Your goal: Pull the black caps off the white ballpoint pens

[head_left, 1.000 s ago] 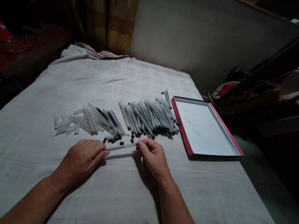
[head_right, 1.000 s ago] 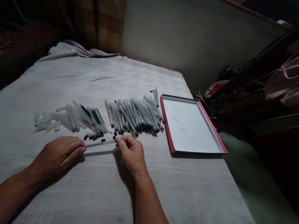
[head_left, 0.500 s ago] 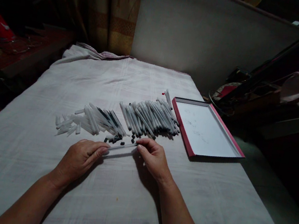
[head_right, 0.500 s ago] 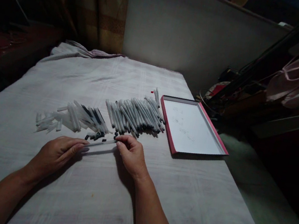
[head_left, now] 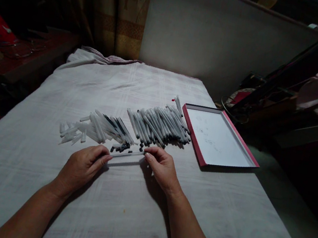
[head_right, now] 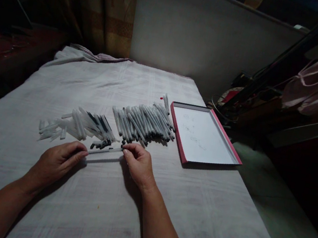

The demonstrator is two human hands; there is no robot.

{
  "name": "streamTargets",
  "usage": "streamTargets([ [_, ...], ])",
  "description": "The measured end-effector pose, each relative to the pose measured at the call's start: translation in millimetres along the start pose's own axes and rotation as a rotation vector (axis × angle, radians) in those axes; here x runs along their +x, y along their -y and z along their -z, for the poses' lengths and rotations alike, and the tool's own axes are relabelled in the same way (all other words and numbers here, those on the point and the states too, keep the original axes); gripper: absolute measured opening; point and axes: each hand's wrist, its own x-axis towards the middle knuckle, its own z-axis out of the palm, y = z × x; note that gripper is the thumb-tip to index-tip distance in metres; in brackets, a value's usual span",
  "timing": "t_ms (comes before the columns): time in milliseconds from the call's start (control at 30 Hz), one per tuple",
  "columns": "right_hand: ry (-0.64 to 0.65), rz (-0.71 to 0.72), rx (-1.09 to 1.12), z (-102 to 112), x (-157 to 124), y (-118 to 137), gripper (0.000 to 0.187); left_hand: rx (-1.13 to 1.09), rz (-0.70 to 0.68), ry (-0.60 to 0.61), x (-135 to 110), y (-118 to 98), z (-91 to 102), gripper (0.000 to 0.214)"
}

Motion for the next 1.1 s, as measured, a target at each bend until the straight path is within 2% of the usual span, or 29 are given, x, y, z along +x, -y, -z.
streamTargets([
  [167, -0.068, 0.087, -0.073, 0, 2, -9, 0.018, 0.002, 0.076, 0.01, 1, 7, 5.2, 0.046],
  [367, -0.088, 0.332, -0.468, -10, -1, -21, 0.014, -0.058, 0.138, -0.053, 2, 6, 7.0, 0.046],
  [500, -0.082, 0.336, -0.672, -16, -2, -21, 0.017, -0.058, 0.154, -0.063, 4, 4, 7.2, 0.047],
  [633, -0.094, 0.335, -0.763, -18, -1, -21, 0.017, -0.064, 0.16, -0.076, 4, 5, 6.3, 0.047],
  [733, -0.096, 0.343, -0.726, -16, 0, -21, 0.017, -0.074, 0.158, -0.084, 4, 6, 5.7, 0.046],
  [900, -0.096, 0.368, -0.456, -10, -1, -18, 0.019, -0.058, 0.123, -0.063, 4, 6, 5.4, 0.045],
  [1100, -0.065, 0.234, -0.238, -12, -2, -15, 0.02, -0.039, 0.075, -0.048, 2, 6, 4.3, 0.043],
])
